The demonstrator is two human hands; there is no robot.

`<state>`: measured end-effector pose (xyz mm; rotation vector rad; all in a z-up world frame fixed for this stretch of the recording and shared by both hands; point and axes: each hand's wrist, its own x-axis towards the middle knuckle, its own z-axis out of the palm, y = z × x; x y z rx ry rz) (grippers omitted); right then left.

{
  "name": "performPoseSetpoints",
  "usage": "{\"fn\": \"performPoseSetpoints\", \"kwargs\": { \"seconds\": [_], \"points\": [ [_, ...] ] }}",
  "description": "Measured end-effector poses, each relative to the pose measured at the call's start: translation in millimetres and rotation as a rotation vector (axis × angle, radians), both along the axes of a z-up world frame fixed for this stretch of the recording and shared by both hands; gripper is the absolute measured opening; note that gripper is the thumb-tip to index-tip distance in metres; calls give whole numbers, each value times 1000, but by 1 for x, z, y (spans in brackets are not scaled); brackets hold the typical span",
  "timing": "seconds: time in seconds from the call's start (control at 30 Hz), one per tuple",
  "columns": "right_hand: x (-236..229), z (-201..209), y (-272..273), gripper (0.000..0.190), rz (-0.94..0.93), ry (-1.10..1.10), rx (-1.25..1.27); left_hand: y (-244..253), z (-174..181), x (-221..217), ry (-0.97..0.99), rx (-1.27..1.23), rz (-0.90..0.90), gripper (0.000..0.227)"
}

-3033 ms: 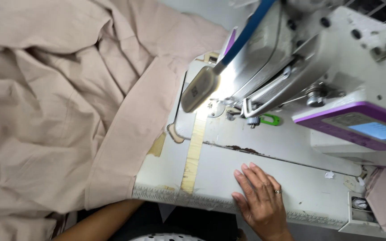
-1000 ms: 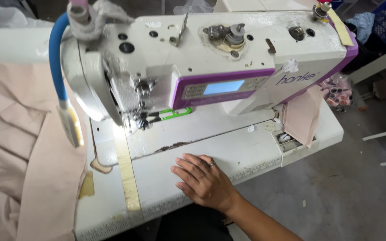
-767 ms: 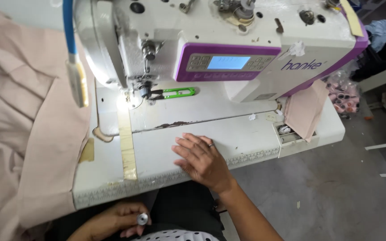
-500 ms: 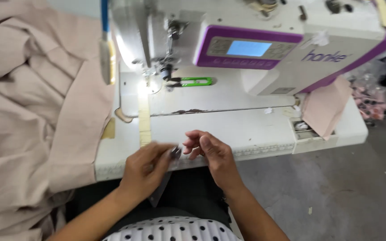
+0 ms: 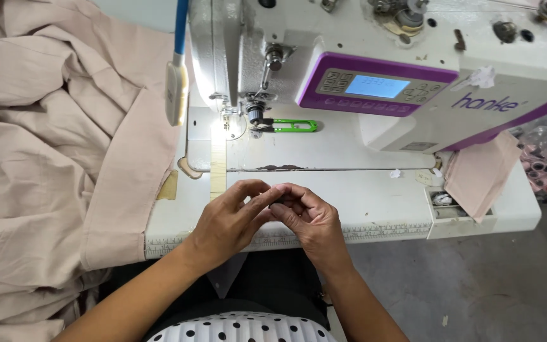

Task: Threading an industrial sewing machine and preparing fabric for sewing

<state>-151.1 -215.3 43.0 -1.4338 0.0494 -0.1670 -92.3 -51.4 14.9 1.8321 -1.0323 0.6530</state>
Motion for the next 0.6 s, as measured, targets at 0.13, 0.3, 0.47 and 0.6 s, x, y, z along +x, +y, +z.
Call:
{"fn": "performPoseSetpoints", "kwargs": {
  "seconds": [0.13, 0.3, 0.47, 0.6],
  "points": [
    [8, -6, -2, 37, 9, -1, 5, 3, 2, 7, 5, -28, 19, 34],
    [12, -5, -12, 37, -50, 0, -47, 3, 1, 11, 220, -82, -48, 32],
    [44, -41, -70, 30, -302, -398, -1064, -19, -35, 21, 9, 296, 91, 26],
    [70, -51, -106, 30, -314, -442, -1290, -24, -42, 27, -81, 431, 191, 25]
  ]
}}
